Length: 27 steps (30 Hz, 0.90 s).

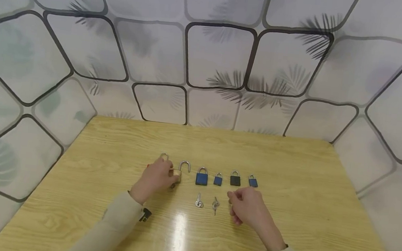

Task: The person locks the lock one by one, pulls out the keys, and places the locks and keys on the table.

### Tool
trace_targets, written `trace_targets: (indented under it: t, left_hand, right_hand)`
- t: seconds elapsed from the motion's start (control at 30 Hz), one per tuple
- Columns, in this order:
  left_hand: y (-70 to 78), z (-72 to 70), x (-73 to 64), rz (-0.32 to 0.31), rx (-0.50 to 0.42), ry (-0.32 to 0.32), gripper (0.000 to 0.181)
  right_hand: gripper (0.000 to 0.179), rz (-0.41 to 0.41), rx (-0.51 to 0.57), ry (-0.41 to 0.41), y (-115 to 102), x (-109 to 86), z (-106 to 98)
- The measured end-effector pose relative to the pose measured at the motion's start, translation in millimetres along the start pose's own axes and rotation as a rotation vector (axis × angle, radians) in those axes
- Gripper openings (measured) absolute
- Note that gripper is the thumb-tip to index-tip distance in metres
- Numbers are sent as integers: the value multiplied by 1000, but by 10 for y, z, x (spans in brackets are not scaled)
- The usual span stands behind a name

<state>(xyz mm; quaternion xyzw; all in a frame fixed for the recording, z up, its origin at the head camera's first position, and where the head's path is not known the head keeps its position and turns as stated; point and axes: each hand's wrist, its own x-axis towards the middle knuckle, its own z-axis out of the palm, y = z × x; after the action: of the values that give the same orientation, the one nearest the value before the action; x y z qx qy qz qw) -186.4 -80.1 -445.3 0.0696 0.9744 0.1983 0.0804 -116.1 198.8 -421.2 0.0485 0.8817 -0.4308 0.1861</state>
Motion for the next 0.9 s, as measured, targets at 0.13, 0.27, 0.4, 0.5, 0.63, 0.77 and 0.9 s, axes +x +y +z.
trace_targets:
  t: [0.13,0.27,0.4,0.5,0.63,0.77,0.9]
  left_hand:
    - [23,55,-21,-7,62,13,47]
    - [33,86,-20,3,-13,24,48]
    - [32,102,8,-12,-80,-1,55]
    - [26,106,23,-30,-72,-9,55]
    - [16,101,37,-42,-88,-9,55]
    - [9,82,50,-29,-171,-17,58]
    - [7,60,62,-29,-253,-31,58]
  right_hand:
    - [32,4,-1,-3,11,-5,17]
    - [31,6,-10,-2,20,-5,20]
    - [31,4,-12,-7,28,1,22]
    - [31,5,-8,-11,34,5,27]
    - [32,4,-6,-12,39,3,26]
    - [32,-5,-13,-11,38,-3,16]
    - [31,-15,-25,-8,42,-6,8]
